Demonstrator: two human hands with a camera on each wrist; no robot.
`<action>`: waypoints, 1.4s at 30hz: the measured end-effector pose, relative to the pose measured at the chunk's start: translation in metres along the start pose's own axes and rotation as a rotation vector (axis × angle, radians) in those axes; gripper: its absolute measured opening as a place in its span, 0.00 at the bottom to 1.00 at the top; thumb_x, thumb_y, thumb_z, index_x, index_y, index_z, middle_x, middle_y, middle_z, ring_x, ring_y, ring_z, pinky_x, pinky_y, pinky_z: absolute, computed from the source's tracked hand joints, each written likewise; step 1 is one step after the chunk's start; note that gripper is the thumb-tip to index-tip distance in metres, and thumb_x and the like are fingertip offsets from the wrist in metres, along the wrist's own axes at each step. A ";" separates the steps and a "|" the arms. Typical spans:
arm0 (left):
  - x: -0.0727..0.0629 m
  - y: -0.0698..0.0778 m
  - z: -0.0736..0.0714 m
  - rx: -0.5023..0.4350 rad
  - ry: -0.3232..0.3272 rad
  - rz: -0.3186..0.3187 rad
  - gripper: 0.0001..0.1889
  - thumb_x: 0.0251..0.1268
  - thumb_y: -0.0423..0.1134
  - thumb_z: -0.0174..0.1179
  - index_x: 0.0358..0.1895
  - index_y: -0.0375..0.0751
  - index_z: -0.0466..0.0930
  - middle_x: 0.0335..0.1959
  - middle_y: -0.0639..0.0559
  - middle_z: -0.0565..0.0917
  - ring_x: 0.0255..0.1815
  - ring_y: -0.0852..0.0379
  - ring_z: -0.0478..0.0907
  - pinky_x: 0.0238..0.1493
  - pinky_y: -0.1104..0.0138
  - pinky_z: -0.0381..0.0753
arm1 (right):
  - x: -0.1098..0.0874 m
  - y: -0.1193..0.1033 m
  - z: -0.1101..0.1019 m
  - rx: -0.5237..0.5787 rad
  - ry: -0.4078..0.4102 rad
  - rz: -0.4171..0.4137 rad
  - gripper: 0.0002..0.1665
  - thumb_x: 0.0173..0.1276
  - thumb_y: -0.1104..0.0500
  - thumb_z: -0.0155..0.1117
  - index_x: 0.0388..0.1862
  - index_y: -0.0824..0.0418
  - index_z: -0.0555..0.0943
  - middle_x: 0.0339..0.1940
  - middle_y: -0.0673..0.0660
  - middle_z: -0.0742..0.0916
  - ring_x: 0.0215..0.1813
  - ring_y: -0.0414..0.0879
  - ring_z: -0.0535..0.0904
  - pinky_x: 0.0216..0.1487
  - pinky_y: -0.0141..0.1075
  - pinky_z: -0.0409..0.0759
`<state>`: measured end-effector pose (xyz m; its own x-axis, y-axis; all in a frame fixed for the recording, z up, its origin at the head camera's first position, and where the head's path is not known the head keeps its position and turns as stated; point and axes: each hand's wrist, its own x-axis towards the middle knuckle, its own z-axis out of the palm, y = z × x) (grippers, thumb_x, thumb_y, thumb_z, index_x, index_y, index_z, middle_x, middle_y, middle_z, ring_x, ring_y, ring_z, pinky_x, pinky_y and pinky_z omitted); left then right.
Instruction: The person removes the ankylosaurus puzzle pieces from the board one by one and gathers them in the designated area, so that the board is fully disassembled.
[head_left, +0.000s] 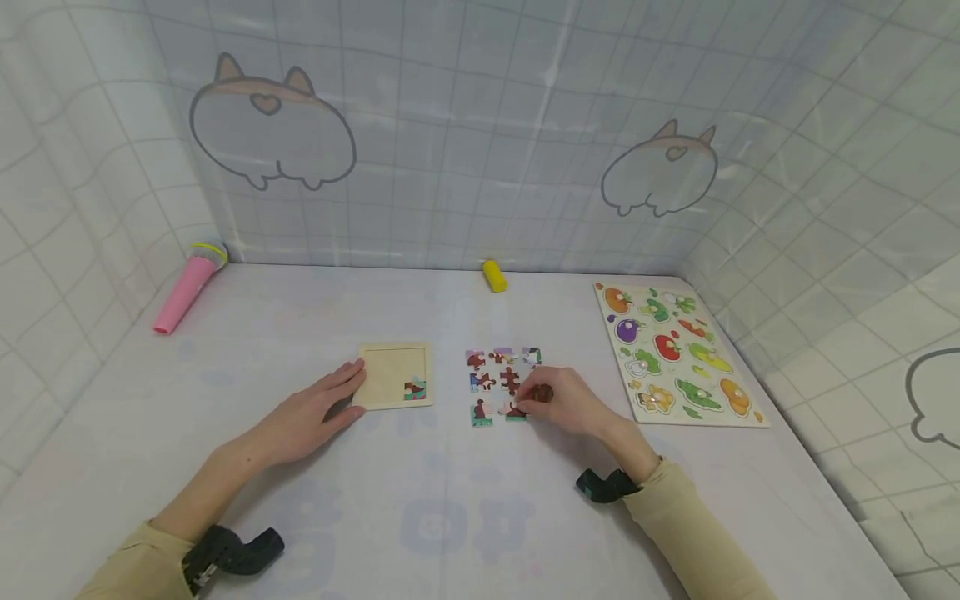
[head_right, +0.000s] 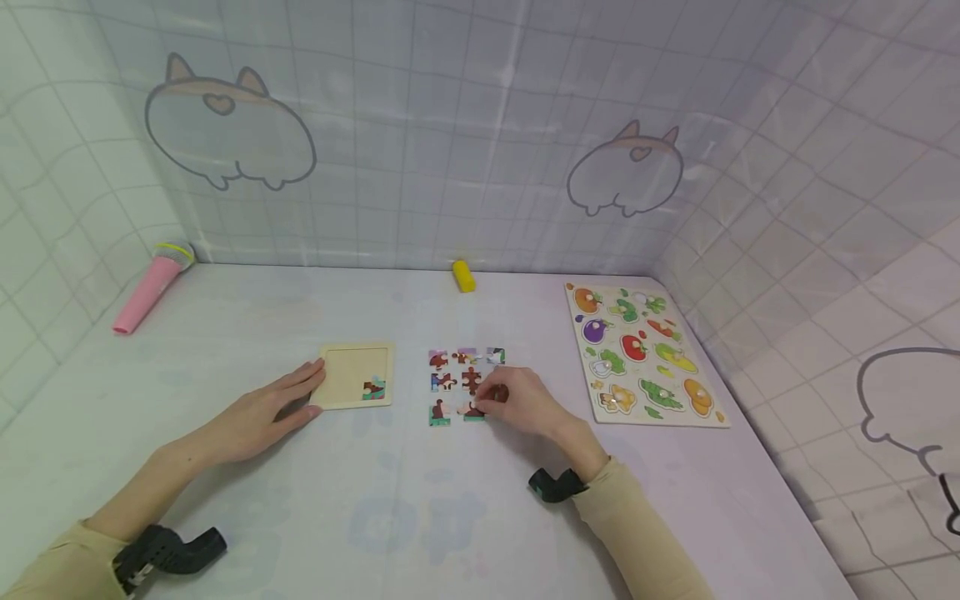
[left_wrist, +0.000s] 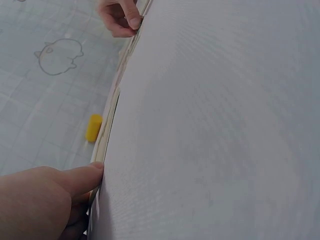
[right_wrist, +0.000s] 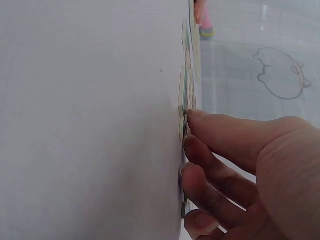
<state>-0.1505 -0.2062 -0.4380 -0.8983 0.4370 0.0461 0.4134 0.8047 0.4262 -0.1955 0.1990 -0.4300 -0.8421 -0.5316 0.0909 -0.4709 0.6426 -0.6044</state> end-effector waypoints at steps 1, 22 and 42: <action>0.000 0.000 0.000 -0.001 0.000 0.000 0.34 0.76 0.48 0.55 0.75 0.31 0.60 0.79 0.39 0.57 0.79 0.37 0.54 0.73 0.43 0.61 | 0.000 0.000 0.000 -0.004 -0.004 -0.001 0.05 0.64 0.61 0.73 0.38 0.55 0.88 0.32 0.45 0.85 0.33 0.40 0.75 0.35 0.29 0.75; -0.001 -0.001 0.001 -0.003 -0.002 -0.006 0.34 0.76 0.50 0.54 0.75 0.31 0.60 0.80 0.39 0.57 0.79 0.37 0.54 0.73 0.43 0.62 | -0.002 0.005 -0.003 -0.006 -0.071 -0.004 0.14 0.58 0.52 0.78 0.42 0.52 0.87 0.33 0.45 0.83 0.35 0.41 0.76 0.36 0.30 0.76; 0.000 -0.002 0.001 -0.010 -0.004 -0.014 0.35 0.76 0.50 0.55 0.76 0.33 0.60 0.80 0.40 0.57 0.79 0.37 0.54 0.73 0.43 0.61 | -0.002 0.008 -0.007 0.070 -0.034 -0.005 0.10 0.65 0.54 0.73 0.45 0.53 0.86 0.34 0.46 0.82 0.37 0.43 0.76 0.37 0.30 0.75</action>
<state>-0.1509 -0.2076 -0.4398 -0.9033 0.4274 0.0367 0.3993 0.8065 0.4360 -0.1997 0.2087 -0.4296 -0.8299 -0.5538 0.0676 -0.4543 0.6006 -0.6580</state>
